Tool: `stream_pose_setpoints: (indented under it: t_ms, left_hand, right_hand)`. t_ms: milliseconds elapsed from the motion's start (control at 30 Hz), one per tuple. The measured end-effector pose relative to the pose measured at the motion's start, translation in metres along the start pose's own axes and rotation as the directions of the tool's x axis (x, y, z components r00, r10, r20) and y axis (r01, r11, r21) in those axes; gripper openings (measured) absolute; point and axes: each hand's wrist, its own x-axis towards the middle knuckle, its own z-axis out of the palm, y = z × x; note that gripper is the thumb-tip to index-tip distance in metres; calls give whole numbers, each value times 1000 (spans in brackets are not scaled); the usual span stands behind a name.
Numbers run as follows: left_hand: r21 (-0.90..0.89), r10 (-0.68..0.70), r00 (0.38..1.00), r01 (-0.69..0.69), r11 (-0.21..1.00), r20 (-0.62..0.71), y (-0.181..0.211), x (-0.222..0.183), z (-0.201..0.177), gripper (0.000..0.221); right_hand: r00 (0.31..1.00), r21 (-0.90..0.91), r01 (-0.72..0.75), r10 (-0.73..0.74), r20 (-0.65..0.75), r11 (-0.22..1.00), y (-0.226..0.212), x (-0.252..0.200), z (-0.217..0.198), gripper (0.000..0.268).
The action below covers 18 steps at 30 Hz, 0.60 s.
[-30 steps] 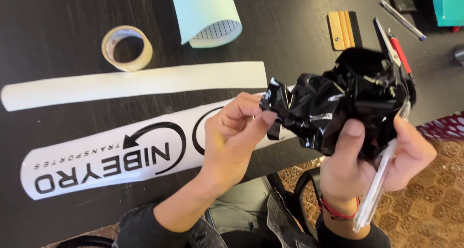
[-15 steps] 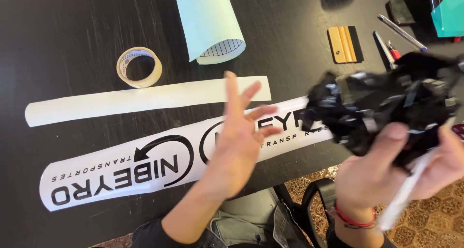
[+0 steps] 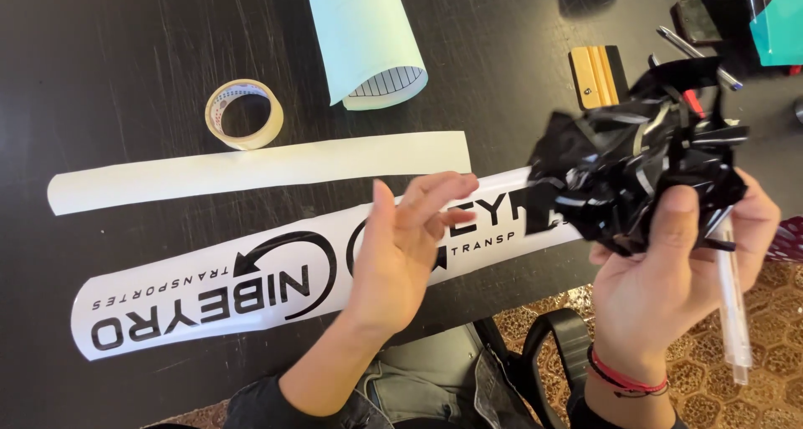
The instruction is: Weeding a vinyl decal by removing the excess background material using a weeding tool
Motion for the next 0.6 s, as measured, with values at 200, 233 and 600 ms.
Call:
stream_pose_setpoints:
  t_ms: [200, 233, 600]
  left_hand:
    - [720, 235, 971, -136, 680, -39, 6, -8, 16, 39]
    - [720, 236, 971, -135, 681, -41, 7, -8, 21, 39]
    - [833, 412, 895, -354, 425, 170, 11, -7, 23, 15]
  right_hand:
    - [996, -104, 93, -92, 21, 990, 15, -10, -4, 30]
    - [996, -104, 93, -91, 23, 990, 18, -12, -4, 30]
    - [990, -56, 135, -133, 41, 989, 14, -22, 8, 30]
